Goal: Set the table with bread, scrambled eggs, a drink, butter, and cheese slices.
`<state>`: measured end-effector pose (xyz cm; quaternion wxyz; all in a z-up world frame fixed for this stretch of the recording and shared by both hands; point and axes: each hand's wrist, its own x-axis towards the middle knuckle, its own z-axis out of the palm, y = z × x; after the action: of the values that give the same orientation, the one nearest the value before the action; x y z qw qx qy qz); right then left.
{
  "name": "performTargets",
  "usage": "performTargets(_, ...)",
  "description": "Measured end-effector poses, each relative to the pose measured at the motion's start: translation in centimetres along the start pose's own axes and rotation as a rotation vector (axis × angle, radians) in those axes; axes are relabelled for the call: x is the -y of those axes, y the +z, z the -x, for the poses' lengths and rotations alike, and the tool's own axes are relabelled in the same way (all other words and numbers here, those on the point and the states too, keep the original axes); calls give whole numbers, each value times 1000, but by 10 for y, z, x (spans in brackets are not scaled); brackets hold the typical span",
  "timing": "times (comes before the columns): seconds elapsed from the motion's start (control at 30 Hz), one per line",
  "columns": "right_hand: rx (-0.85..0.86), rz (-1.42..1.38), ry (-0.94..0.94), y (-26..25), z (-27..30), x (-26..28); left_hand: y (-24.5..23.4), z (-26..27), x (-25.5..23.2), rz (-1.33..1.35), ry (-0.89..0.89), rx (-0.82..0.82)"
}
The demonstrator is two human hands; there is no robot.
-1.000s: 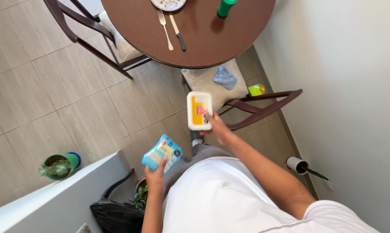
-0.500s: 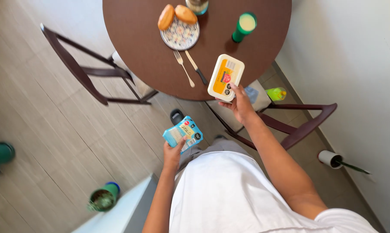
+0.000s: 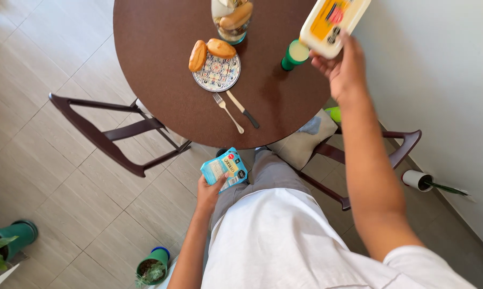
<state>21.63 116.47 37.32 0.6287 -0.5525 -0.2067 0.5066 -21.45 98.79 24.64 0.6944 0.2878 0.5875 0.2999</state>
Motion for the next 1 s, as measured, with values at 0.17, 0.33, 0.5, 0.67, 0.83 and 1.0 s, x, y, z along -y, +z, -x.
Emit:
performTargets(0.17, -92, 120, 77, -29, -133, -6, 23, -13, -13, 14, -29, -65)
performTargets(0.33, -18, 297, 147, -47, -256, -63, 51, -23, -13, 55, -103, -159)
performTargets(0.5, 123, 657, 198, -32, -330, -110, 77, -27, -12, 84, -140, -248)
performTargets(0.67, 178, 871, 358, -22, -374, -161, 95, -22, -15, 73, -199, -344)
performTargets(0.83, 257, 1043, 461, -14, -381, -176, 106, -17, -14, 91, -252, -421)
performTargets(1.0, 353, 982, 470, -25, -390, -197, 113, -17, -22, 74, -301, -451)
